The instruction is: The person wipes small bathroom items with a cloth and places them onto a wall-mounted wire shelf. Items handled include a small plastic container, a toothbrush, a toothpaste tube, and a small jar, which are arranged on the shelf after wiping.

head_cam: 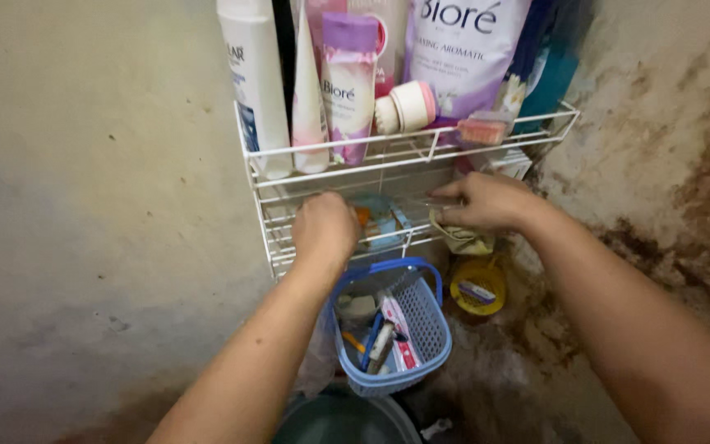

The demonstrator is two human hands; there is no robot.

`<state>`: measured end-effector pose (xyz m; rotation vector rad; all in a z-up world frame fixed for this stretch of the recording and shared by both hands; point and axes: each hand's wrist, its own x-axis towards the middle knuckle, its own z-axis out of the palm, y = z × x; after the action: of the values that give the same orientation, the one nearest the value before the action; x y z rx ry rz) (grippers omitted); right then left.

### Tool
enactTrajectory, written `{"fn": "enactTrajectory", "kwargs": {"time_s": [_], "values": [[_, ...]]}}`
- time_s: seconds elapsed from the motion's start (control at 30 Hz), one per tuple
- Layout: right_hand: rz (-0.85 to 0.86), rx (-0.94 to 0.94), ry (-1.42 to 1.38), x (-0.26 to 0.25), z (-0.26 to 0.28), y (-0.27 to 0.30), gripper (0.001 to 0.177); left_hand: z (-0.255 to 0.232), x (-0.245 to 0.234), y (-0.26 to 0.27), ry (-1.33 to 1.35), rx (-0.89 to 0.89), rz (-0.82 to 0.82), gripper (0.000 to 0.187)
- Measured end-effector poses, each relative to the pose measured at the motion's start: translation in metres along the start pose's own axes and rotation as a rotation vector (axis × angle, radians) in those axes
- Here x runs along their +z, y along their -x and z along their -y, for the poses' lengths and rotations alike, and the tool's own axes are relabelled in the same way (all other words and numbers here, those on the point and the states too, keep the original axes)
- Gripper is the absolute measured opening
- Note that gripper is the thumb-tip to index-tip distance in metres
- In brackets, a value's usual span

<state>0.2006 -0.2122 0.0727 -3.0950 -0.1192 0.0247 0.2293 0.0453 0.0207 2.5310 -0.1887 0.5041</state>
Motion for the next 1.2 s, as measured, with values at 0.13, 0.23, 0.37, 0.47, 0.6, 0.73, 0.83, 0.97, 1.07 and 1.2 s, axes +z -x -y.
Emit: {"fn": "enactTrajectory", "kwargs": {"time_s": [0.13,0.23,0.37,0.47,0.6,0.73,0.83,0.97,1.07,1.2], "values": [[-0.034,-0.082,-0.126,0.017,-0.01,0.001,0.066,-0.004,-0.013,0.034,0.195,0.128,-0.11,0.023],[-0.022,-0.046,-0.176,0.017,-0.013,0.003,0.073,-0.011,-0.026,0.052,0.216,0.167,-0.089,0.018],[-0.058,-0.021,-0.273,0.012,-0.011,0.019,0.077,-0.012,-0.036,0.071,0.239,0.176,0.006,0.022],[-0.174,-0.02,-0.471,0.007,-0.013,0.044,0.068,-0.007,-0.034,0.088,0.27,0.189,0.106,0.028],[-0.258,0.111,-0.953,0.03,-0.018,0.092,0.044,0.006,-0.015,0.109,0.154,0.159,0.29,0.031],[-0.291,0.211,-1.338,0.074,-0.028,0.131,0.037,0.021,0.022,0.12,0.039,0.12,0.478,0.031],[-0.288,0.402,-1.53,0.11,-0.034,0.156,0.034,0.031,0.056,0.122,0.064,0.105,0.529,0.028],[-0.337,0.459,-1.718,0.153,-0.043,0.191,0.035,0.033,0.103,0.121,-0.029,0.133,0.514,0.03],[-0.389,0.324,-1.541,0.178,-0.048,0.207,0.036,0.031,0.128,0.119,-0.089,0.067,0.549,0.022],[-0.354,0.38,-1.458,0.2,-0.064,0.232,0.032,0.028,0.148,0.117,-0.221,0.078,0.569,0.023]]}}
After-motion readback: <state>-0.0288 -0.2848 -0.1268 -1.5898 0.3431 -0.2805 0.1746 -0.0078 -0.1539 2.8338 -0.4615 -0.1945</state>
